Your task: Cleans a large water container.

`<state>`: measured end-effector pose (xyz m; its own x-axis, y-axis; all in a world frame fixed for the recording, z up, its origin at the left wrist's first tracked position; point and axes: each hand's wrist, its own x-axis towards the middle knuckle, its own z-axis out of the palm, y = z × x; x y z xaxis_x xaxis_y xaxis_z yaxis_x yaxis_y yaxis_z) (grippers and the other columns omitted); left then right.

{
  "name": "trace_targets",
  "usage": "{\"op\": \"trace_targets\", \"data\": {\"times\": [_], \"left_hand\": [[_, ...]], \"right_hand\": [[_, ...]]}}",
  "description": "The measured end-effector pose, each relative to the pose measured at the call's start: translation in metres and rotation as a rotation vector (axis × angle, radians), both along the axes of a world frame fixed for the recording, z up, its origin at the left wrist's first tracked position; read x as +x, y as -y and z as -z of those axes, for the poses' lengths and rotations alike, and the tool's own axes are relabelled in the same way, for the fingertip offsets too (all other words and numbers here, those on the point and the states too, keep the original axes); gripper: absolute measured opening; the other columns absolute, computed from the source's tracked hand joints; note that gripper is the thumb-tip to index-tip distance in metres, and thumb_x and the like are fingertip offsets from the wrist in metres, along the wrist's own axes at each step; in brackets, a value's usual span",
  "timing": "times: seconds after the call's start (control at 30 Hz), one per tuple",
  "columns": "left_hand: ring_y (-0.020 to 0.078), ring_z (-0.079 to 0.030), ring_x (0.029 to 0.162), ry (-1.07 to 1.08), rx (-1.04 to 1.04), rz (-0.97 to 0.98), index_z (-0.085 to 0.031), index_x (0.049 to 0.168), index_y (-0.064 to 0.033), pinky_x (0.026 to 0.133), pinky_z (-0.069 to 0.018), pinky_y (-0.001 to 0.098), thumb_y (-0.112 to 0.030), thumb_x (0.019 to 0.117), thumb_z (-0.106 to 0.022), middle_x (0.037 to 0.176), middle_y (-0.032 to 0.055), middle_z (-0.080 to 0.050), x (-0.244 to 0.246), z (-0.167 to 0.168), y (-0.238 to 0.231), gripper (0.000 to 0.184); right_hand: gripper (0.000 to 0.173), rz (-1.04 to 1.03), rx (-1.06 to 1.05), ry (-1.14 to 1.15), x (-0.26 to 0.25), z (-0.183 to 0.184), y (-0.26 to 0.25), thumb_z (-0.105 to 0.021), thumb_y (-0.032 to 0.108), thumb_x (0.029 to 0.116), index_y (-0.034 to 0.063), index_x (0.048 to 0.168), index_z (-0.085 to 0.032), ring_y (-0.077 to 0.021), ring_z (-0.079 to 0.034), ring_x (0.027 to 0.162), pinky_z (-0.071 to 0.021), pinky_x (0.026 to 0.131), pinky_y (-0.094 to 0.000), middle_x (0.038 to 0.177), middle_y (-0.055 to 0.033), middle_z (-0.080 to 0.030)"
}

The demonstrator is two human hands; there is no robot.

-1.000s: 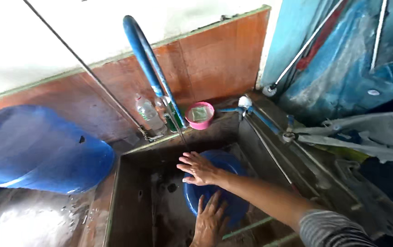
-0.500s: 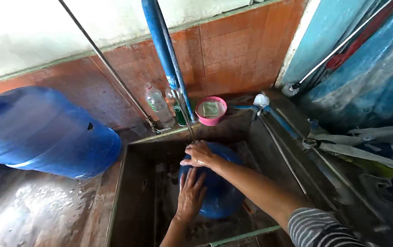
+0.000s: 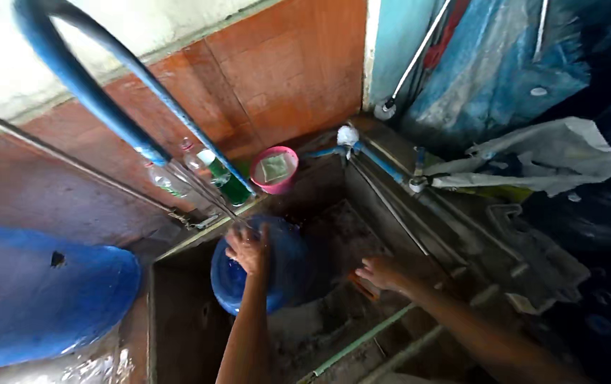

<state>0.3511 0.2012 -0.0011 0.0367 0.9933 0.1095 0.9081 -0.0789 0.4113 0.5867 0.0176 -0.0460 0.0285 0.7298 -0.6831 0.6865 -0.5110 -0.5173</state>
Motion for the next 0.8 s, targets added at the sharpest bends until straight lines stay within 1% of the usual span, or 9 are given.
{"op": "trace_targets", "data": {"times": [0.1,0.17,0.3,0.43,0.5,0.63,0.7,0.77,0.8], "left_hand": [[0.0493,-0.021,0.152,-0.082,-0.116,-0.091,-0.039,0.156,-0.0033,0.116,-0.0174,0.0727,-0.058,0.1025,-0.047,0.165,0.0288,-0.023,0.008,0.003,0.0,0.077],[0.0523,-0.026,0.149,-0.11,0.01,0.133,-0.042,0.153,0.0023,0.116,-0.0181,0.0736,-0.053,0.1007,-0.052,0.161,0.0351,-0.027,0.015,0.011,0.031,0.077],[0.0523,-0.041,0.142,-0.061,0.231,0.496,-0.055,0.143,0.0044,0.114,-0.0234,0.0734,-0.052,0.09,-0.062,0.155,0.0329,-0.04,0.008,0.02,0.074,0.077],[0.0518,-0.026,0.149,-0.004,0.052,-0.038,-0.044,0.149,0.0071,0.117,-0.016,0.0712,-0.042,0.1034,-0.055,0.158,0.0343,-0.033,-0.015,0.007,0.048,0.068],[0.0469,-0.038,0.144,0.054,0.01,-0.105,-0.058,0.139,0.0025,0.116,-0.0176,0.0704,-0.04,0.1058,-0.051,0.147,0.0286,-0.051,-0.014,0.001,0.036,0.054],[0.0436,-0.061,0.12,0.137,0.043,0.171,-0.074,0.11,0.0065,0.116,-0.0273,0.0625,-0.022,0.1059,-0.051,0.116,0.0261,-0.07,-0.01,-0.005,0.022,0.037],[0.0472,-0.052,0.129,0.112,0.033,0.03,-0.071,0.116,0.0056,0.113,-0.0265,0.0666,-0.029,0.1036,-0.057,0.128,0.0308,-0.062,-0.011,-0.003,0.009,0.039],[0.0479,-0.025,0.151,0.091,-0.048,-0.118,-0.056,0.142,-0.0017,0.116,-0.0156,0.0723,-0.038,0.1004,-0.063,0.158,0.0286,-0.036,-0.01,0.0,0.011,0.056],[0.0506,-0.019,0.152,0.069,-0.041,-0.093,-0.05,0.148,-0.0017,0.115,-0.0154,0.0732,-0.039,0.0988,-0.064,0.162,0.0296,-0.028,-0.007,0.003,0.022,0.063]], "right_hand": [[0.053,-0.056,-0.068,0.061,0.007,0.018,0.019,-0.046,0.039,0.1095,-0.004,0.14,-0.055,-0.0445,-0.054,0.132,-0.0402,0.109,-0.0611,0.136,-0.0298,-0.059],[0.052,-0.076,-0.063,0.028,-0.002,0.02,0.021,-0.047,0.038,0.1094,-0.0034,0.139,-0.055,-0.0443,-0.055,0.132,-0.04,0.11,-0.0608,0.136,-0.0294,-0.059],[0.048,-0.149,-0.026,-0.051,-0.019,0.011,0.016,-0.047,0.034,0.1099,-0.0049,0.136,-0.057,-0.0429,-0.055,0.13,-0.0403,0.11,-0.0582,0.134,-0.0291,-0.06],[0.046,-0.179,0.027,-0.064,-0.018,0.009,0.015,-0.048,0.032,0.1097,-0.0062,0.132,-0.059,-0.0428,-0.057,0.127,-0.042,0.108,-0.0581,0.132,-0.0292,-0.061],[0.045,-0.177,0.034,-0.058,-0.02,0.01,0.015,-0.047,0.032,0.1097,-0.0054,0.131,-0.06,-0.0419,-0.057,0.128,-0.0425,0.108,-0.0577,0.132,-0.0281,-0.061],[0.043,-0.209,0.1,-0.097,-0.028,0.009,0.008,-0.049,0.029,0.1091,-0.008,0.126,-0.062,-0.0429,-0.058,0.125,-0.0427,0.105,-0.0591,0.129,-0.0291,-0.061],[0.042,-0.207,0.128,-0.098,-0.027,0.006,0.004,-0.049,0.029,0.109,-0.0079,0.124,-0.062,-0.0429,-0.059,0.122,-0.0439,0.103,-0.0591,0.126,-0.029,-0.062],[0.042,-0.198,0.13,-0.075,-0.021,-0.002,0.0,-0.048,0.029,0.1094,-0.0064,0.127,-0.061,-0.0416,-0.059,0.123,-0.0441,0.104,-0.0577,0.129,-0.0279,-0.061],[0.042,-0.194,0.121,-0.07,-0.018,-0.006,-0.001,-0.047,0.029,0.1099,-0.0059,0.129,-0.06,-0.0412,-0.058,0.125,-0.0441,0.104,-0.0571,0.131,-0.0275,-0.06]]}}
